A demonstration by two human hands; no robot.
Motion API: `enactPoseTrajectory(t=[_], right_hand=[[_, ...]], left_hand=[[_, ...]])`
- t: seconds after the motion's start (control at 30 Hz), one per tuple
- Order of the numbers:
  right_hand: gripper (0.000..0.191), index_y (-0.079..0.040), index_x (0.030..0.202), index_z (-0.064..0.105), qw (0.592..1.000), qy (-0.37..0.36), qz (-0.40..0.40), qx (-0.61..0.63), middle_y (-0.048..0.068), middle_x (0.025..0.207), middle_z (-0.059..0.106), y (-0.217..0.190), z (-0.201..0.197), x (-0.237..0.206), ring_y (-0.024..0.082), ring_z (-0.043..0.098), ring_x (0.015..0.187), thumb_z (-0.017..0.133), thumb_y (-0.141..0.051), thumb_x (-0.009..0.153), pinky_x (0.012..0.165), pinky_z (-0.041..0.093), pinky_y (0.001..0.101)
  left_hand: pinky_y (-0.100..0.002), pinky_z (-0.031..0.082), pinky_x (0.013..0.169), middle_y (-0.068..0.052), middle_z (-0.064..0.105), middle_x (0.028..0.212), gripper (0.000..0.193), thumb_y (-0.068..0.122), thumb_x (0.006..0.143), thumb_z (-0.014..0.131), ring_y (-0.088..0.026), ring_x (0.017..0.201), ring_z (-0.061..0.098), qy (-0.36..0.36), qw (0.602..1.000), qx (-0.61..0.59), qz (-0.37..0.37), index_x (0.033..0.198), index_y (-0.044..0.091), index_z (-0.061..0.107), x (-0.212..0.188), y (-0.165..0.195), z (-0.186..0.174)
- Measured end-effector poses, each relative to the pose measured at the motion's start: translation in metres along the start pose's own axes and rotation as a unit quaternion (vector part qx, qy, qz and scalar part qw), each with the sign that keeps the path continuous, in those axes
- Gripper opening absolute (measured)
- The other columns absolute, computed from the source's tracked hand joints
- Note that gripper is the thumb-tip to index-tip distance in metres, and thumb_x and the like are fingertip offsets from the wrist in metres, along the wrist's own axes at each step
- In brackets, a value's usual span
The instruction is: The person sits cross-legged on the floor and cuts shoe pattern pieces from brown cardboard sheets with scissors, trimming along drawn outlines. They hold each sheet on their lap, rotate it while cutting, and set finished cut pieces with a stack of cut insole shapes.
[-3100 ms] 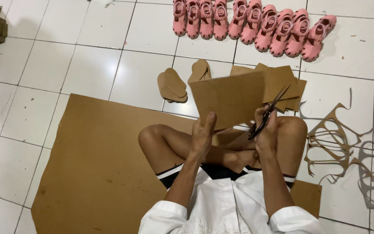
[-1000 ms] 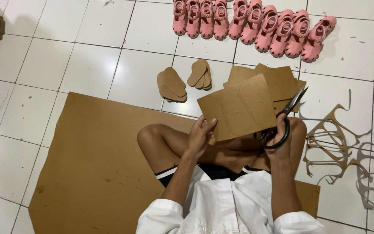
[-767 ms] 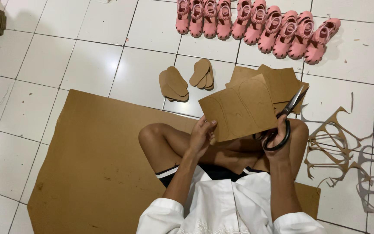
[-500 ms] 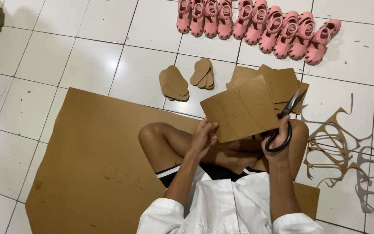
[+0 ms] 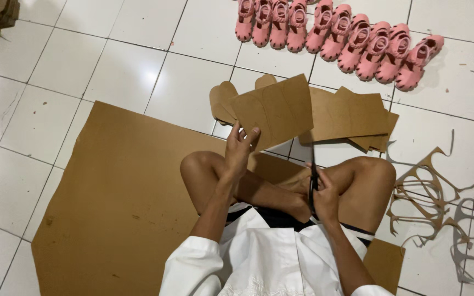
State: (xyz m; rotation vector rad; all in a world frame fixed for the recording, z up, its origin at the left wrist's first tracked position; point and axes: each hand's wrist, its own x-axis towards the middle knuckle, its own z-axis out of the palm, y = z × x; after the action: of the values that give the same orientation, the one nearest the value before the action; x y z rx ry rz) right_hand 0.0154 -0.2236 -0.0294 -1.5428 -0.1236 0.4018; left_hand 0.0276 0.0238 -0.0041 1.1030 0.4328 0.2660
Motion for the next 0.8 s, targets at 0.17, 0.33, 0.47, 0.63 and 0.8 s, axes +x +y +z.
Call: enactPoseTrajectory(t=[0.17, 0.33, 0.47, 0.63, 0.8], right_hand=[[0.050, -0.008, 0.140, 0.052, 0.996, -0.068, 0.019, 0.047, 0.000, 0.074, 0.061, 0.008, 0.010, -0.002, 0.004, 0.049, 0.051, 0.068, -0.017, 0.094, 0.046, 0.043, 0.0208], [0.036, -0.009, 0.112, 0.054, 0.992, -0.009, 0.041, 0.121, 0.009, 0.081, 0.064, 0.004, 0.007, 0.001, 0.008, 0.053, 0.056, 0.069, -0.037, 0.096, 0.047, 0.042, 0.0218], [0.044, -0.011, 0.110, 0.050, 0.939, -0.177, -0.136, 0.260, 0.022, 0.104, 0.069, -0.038, -0.027, -0.041, 0.024, 0.064, 0.075, 0.063, -0.052, 0.098, 0.061, 0.052, 0.0302], [0.043, -0.008, 0.120, 0.053, 0.825, -0.431, -0.207, 0.301, 0.023, 0.100, 0.070, -0.099, -0.100, -0.117, 0.028, 0.063, 0.075, 0.057, -0.047, 0.101, 0.063, 0.051, 0.0336], [0.045, -0.006, 0.123, 0.053, 0.798, -0.461, -0.257, 0.292, 0.021, 0.098, 0.068, -0.110, -0.088, -0.111, 0.026, 0.061, 0.074, 0.058, -0.044, 0.100, 0.061, 0.050, 0.0324]], left_hand=[[-0.024, 0.049, 0.070, -0.006, 0.070, 0.107, 0.046, 0.018, 0.100, 0.069, -0.009, 0.087, 0.061, -0.035, 0.999, 0.024, 0.029, 0.140, 0.001, 0.054, 0.006, 0.016, -0.009], [-0.023, 0.047, 0.064, -0.001, 0.069, 0.101, 0.052, 0.018, 0.095, 0.070, -0.005, 0.081, 0.059, -0.025, 0.999, -0.020, -0.013, 0.142, 0.009, 0.051, 0.004, 0.006, -0.011], [-0.023, 0.041, 0.061, 0.000, 0.061, 0.091, 0.049, 0.017, 0.099, 0.072, -0.006, 0.074, 0.051, -0.034, 0.999, -0.041, 0.001, 0.144, 0.004, 0.054, 0.003, -0.003, -0.007], [-0.022, 0.043, 0.061, 0.000, 0.064, 0.094, 0.050, 0.016, 0.098, 0.070, -0.005, 0.076, 0.053, -0.061, 0.997, -0.040, -0.006, 0.144, 0.005, 0.052, -0.003, -0.002, 0.006], [-0.022, 0.053, 0.074, 0.000, 0.071, 0.108, 0.052, 0.013, 0.095, 0.067, -0.005, 0.093, 0.066, -0.064, 0.995, -0.073, -0.022, 0.143, 0.006, 0.049, -0.007, 0.005, 0.010]])
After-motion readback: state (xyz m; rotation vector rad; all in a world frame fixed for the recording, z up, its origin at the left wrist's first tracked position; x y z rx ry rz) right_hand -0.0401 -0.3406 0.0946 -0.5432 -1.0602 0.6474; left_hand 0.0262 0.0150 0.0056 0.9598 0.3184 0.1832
